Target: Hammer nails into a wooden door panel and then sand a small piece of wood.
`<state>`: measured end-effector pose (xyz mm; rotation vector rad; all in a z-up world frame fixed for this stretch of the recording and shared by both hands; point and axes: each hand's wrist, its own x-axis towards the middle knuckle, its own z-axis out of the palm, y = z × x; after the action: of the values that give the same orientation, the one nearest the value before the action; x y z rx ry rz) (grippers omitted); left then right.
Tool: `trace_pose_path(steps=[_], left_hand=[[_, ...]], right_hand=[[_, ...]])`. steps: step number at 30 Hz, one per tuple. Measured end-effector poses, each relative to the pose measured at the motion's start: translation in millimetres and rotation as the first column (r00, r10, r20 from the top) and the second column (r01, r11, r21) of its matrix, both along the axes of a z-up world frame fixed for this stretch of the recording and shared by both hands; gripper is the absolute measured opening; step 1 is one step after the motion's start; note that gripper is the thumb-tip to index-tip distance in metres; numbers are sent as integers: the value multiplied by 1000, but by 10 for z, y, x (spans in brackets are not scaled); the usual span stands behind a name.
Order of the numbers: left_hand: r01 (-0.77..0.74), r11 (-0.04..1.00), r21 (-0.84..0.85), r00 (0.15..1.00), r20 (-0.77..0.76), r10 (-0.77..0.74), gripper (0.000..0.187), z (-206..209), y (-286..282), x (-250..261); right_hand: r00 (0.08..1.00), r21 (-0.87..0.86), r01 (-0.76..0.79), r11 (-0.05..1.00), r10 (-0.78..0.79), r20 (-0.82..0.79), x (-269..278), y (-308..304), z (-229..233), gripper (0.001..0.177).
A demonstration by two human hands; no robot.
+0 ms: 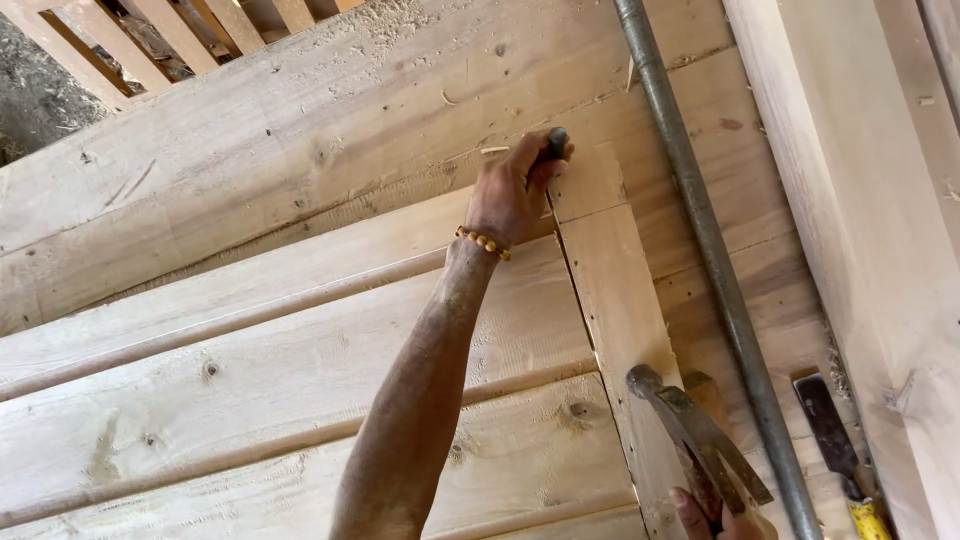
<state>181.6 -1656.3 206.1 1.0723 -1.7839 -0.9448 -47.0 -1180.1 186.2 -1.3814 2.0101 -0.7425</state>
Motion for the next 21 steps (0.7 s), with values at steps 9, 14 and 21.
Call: trace_pose_path(steps=[9,14,21], left_hand=[[46,989,-143,999,-4,-47,27,-132,-18,9],[35,981,-189,992,122,-12,27,-325,-42,-5],[81,938,-337,992,121,-42,42,-359,3,18]], right_hand=[[999,227,-9,974,20,-44,-262,-1052,-56,51],[978,348,-153,925,192,-80,-1,-2133,1042,63],[984,-350,-176,920,158,-79,454,-2871,2182,71]])
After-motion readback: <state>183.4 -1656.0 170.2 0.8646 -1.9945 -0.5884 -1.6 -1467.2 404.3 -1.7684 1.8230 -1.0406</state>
